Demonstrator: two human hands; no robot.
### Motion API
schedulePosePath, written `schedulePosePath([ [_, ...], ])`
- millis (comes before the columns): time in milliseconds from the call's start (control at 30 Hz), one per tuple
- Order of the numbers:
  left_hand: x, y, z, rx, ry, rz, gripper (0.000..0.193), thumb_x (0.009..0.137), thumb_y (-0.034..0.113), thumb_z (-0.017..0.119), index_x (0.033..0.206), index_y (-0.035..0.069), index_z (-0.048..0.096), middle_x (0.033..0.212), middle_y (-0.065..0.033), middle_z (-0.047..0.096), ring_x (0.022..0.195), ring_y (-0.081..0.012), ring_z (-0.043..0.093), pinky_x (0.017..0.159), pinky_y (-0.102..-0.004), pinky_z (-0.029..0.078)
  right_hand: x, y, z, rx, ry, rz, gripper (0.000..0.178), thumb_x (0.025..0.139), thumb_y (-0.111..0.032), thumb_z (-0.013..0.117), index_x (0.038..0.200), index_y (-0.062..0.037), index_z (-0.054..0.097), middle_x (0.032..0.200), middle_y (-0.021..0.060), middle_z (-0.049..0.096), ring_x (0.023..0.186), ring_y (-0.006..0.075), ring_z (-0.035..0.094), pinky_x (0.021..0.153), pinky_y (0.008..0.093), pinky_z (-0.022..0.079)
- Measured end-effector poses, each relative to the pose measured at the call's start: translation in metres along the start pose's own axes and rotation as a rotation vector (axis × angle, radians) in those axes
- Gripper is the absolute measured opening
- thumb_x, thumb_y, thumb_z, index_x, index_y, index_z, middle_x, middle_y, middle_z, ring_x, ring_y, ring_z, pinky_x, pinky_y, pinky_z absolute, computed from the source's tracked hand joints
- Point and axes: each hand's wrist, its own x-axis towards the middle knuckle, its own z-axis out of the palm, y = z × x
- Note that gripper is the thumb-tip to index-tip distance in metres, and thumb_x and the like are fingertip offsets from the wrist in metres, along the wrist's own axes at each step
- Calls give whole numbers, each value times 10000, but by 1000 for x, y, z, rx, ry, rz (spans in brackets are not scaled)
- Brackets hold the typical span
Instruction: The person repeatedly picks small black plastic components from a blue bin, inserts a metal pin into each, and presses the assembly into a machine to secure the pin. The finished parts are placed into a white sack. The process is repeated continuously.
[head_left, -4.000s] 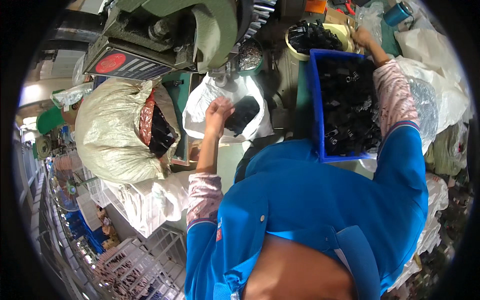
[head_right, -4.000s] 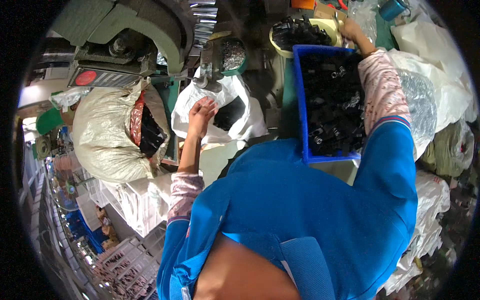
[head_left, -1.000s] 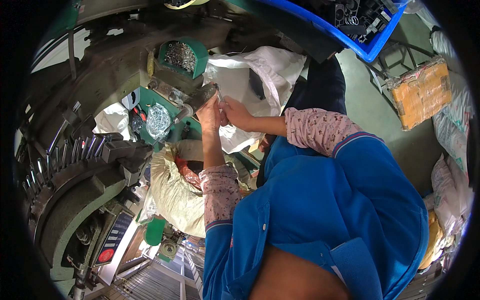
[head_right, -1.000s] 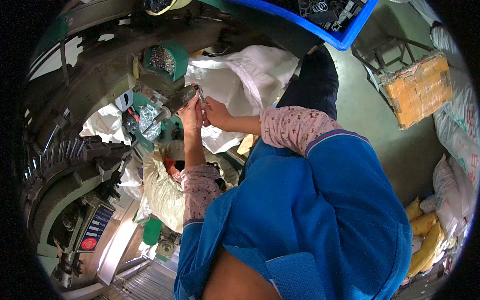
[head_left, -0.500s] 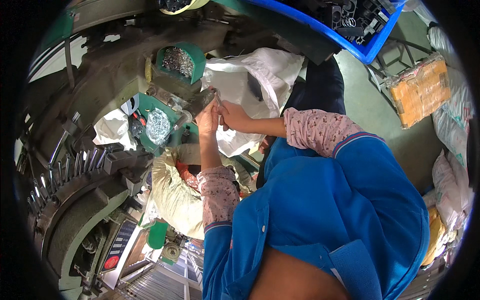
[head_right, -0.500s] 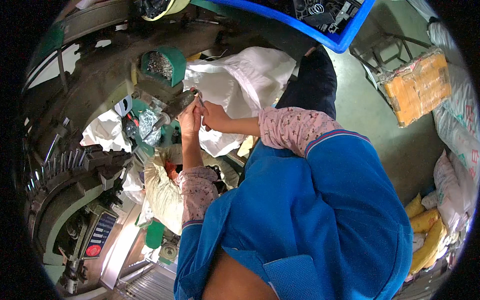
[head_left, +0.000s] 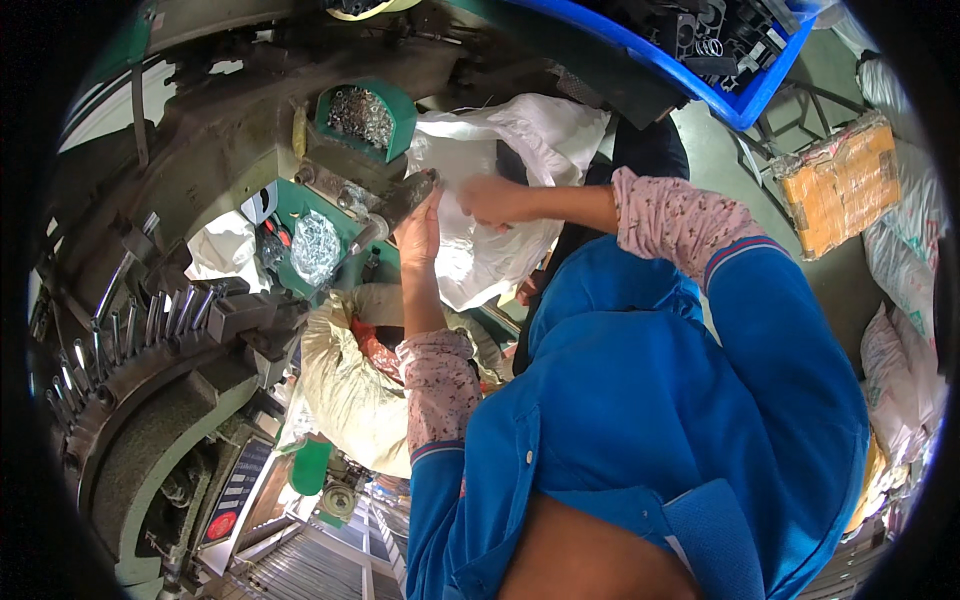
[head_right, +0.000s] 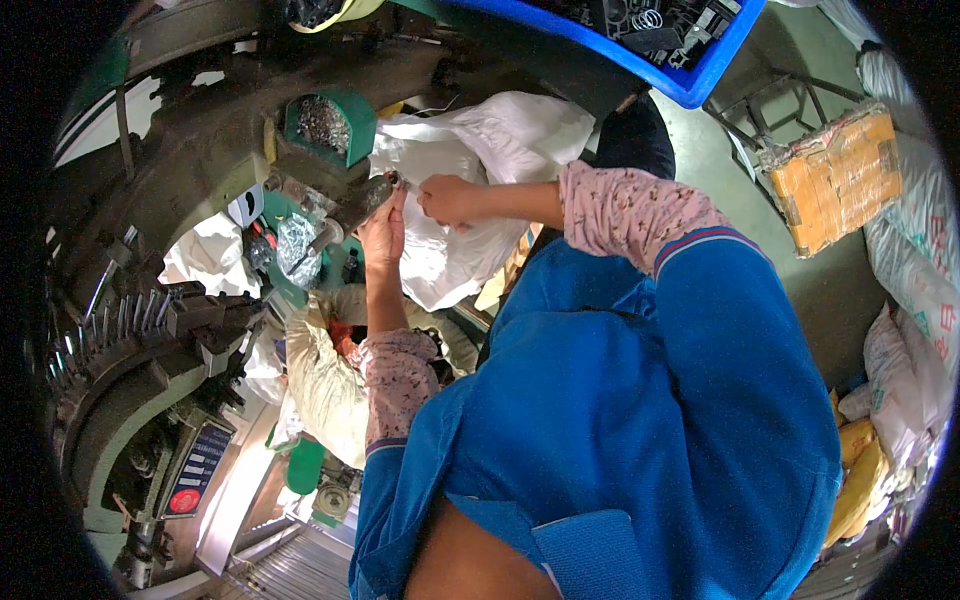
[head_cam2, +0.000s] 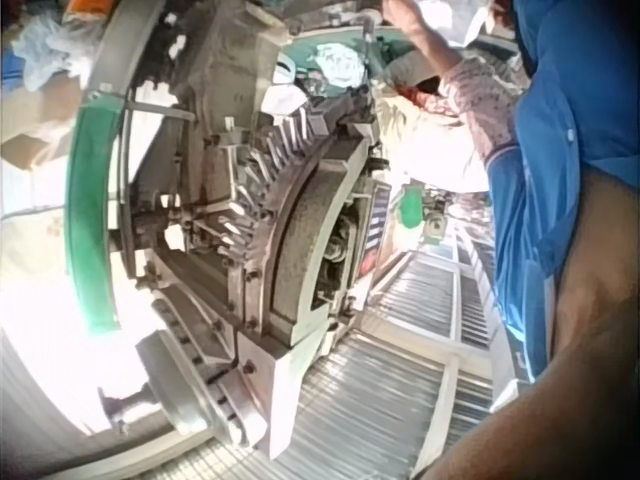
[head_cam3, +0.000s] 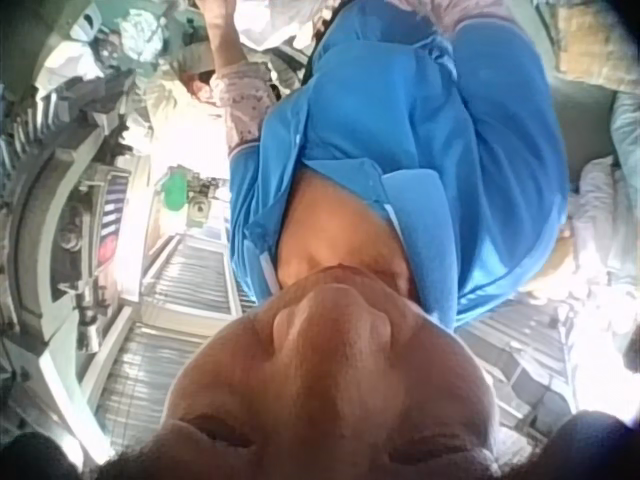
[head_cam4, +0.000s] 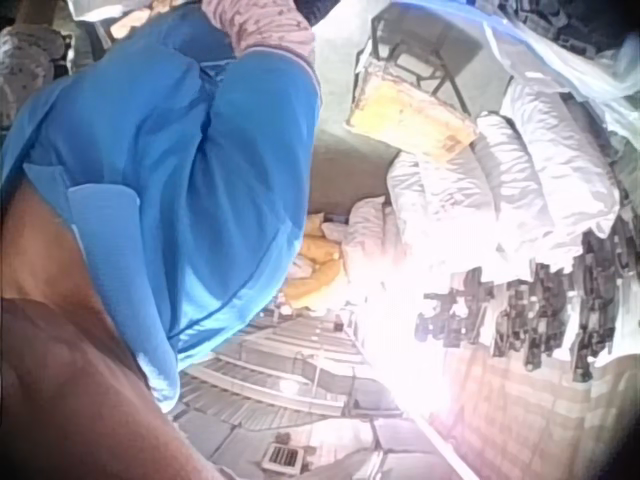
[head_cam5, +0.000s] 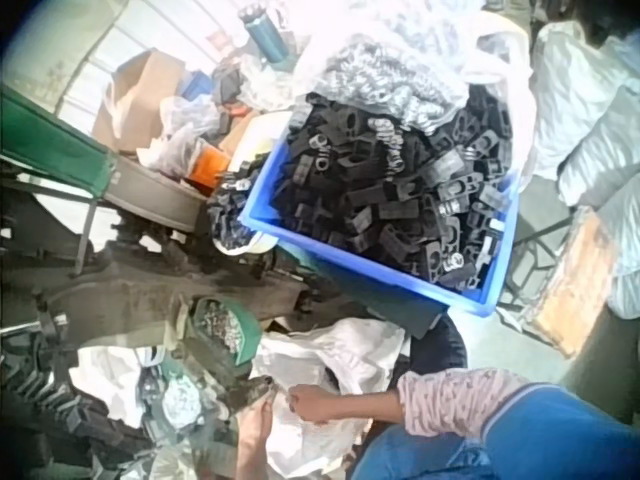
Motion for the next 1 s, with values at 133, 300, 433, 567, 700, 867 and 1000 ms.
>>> schedulePosePath([
  [133, -3, -5, -3, 9, -1, 13, 371, 799, -132, 595, 1147, -15, 540, 1126, -132, 594, 1020, -231, 601, 919, -371, 522, -2, -16, -26, -158, -121, 31, 249, 885, -200, 460, 795, 12, 555, 638, 105, 565, 430, 207, 517, 378, 358, 434],
  [300, -2, -11, -3, -48, 11, 61, 373, 804, -138, 584, 1138, 25, 555, 1112, -119, 599, 1017, -234, 604, 926, -396, 520, -1, -37, -41, -224, -183, 102, 160, 784, -140, 486, 742, 2, 547, 580, 55, 472, 442, 167, 481, 360, 295, 401],
  [433, -2, -13, -1, -61, 32, 67, 377, 811, -136, 578, 1140, 47, 559, 1108, -110, 601, 1019, -227, 603, 934, -407, 515, 11, -41, -52, -305, -277, 133, 100, 735, -106, 479, 705, -23, 525, 581, 39, 441, 446, 156, 442, 366, 296, 375],
  [567, -5, -12, 3, -72, 33, 75, 360, 818, -133, 571, 1134, 40, 558, 1106, -103, 602, 1016, -218, 602, 944, -415, 509, 19, -49, -60, -341, -338, 196, 74, 713, -86, 481, 650, -48, 484, 576, 27, 418, 433, 145, 384, 374, 300, 332],
  [700, -3, -15, 0, -68, 19, 73, 421, 792, -86, 641, 1177, 39, 525, 1136, -87, 570, 1033, -207, 576, 941, -402, 502, 18, -62, -67, -358, -405, 230, 90, 705, -74, 489, 621, -61, 460, 567, 13, 391, 430, 132, 335, 384, 295, 299],
  [867, -3, -14, -2, -62, -2, 48, 453, 785, -66, 662, 1199, 31, 508, 1165, -102, 557, 1051, -212, 563, 962, -400, 478, 6, -56, -61, -272, -318, 205, 81, 716, -90, 481, 640, -62, 481, 558, 13, 396, 424, 129, 353, 378, 288, 312],
  [1000, -10, -9, -3, -181, -67, 19, 464, 780, -49, 657, 1212, 19, 500, 1187, -138, 556, 1068, -232, 561, 993, -406, 448, -18, -37, -49, -254, -184, 67, 183, 794, -178, 485, 759, -18, 565, 628, 84, 545, 470, 185, 510, 388, 347, 402],
])
